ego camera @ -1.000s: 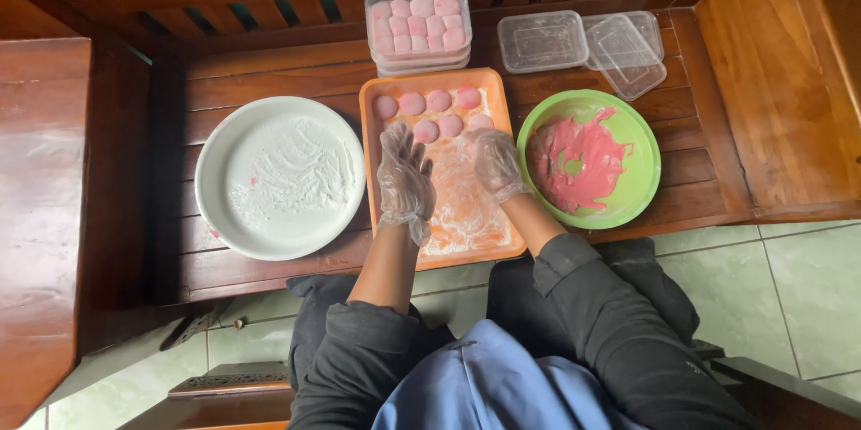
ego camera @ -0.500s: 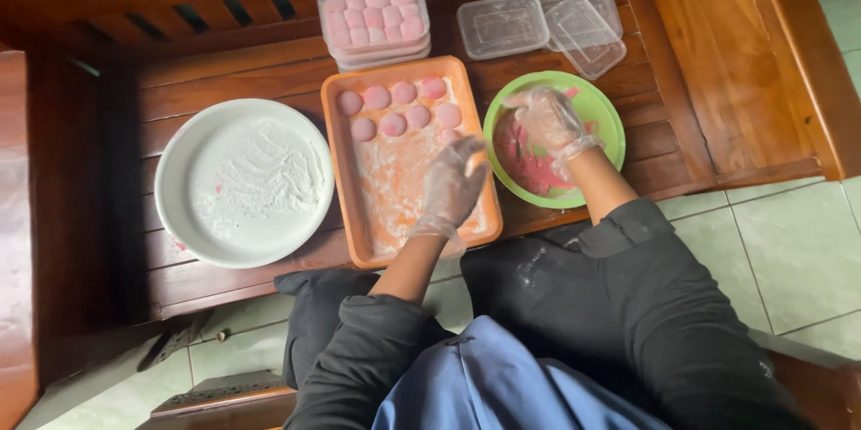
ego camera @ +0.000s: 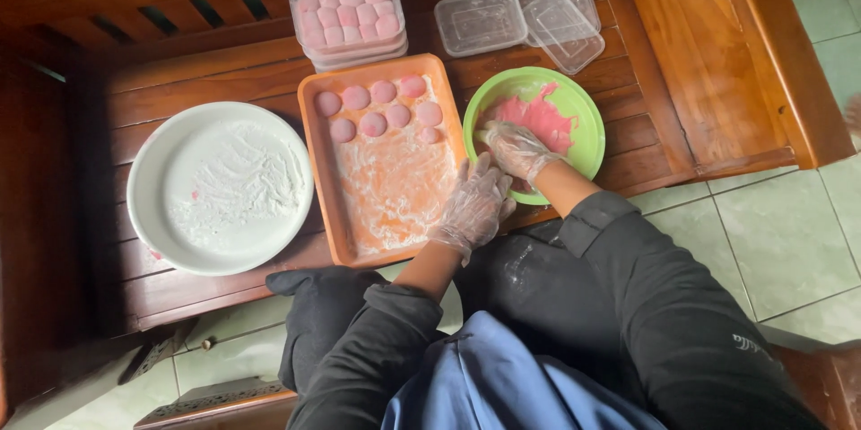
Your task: The person is shaping pink dough into small balls and arranging them on a tray.
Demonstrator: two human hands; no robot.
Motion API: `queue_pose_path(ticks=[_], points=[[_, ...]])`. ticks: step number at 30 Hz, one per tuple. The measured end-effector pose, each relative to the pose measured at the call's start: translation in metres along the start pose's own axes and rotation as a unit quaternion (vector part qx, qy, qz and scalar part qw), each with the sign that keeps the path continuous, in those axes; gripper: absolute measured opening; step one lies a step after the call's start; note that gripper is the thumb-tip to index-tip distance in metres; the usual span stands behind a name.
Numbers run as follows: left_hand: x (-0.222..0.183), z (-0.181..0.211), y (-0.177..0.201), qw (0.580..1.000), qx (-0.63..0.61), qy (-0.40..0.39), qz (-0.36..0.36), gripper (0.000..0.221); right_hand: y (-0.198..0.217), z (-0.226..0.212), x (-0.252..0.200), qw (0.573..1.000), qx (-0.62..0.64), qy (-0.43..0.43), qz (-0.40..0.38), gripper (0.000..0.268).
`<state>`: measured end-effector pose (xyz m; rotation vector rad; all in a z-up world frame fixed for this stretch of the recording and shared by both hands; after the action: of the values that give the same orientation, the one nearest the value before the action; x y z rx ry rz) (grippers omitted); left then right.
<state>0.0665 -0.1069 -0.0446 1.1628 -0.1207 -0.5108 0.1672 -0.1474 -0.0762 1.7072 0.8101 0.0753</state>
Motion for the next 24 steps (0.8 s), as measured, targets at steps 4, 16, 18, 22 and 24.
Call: queue_pose_path(ticks=[4, 16, 18, 22, 24], points=[[0.006, 0.006, -0.009, 0.999, 0.002, 0.004, -0.041, 0.042, -0.016, 0.01, 0.005, 0.998, -0.046, 0.029, 0.025, 0.027], [0.027, -0.004, -0.029, 1.0, 0.0, 0.002, 0.002, 0.027, -0.029, 0.037, 0.03, 0.998, -0.023, 0.034, 0.049, 0.015], [0.025, 0.0, -0.026, 1.0, 0.006, 0.001, -0.01, 0.028, -0.044, 0.055, 0.043, 0.997, -0.025, 0.052, 0.056, 0.014], [0.024, 0.005, -0.015, 0.999, -0.003, 0.007, -0.047, 0.031, -0.003, 0.042, 0.01, 0.973, 0.222, 0.051, 0.041, 0.021], [0.027, 0.005, -0.021, 0.998, 0.002, 0.004, -0.057, 0.031, 0.001, 0.05, 0.011, 0.947, 0.314, 0.055, 0.034, 0.027]])
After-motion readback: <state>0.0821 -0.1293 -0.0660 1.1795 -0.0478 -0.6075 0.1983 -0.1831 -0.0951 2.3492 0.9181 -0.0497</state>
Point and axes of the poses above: each hand's wrist, its own x-axis towards the middle knuckle, its own y-axis out of the back of the hand, z = x × y, the point moved 10 cm from there along x, towards the middle knuckle, and after that the axes turned 5 degrees about -z, right-handed, at the moved point
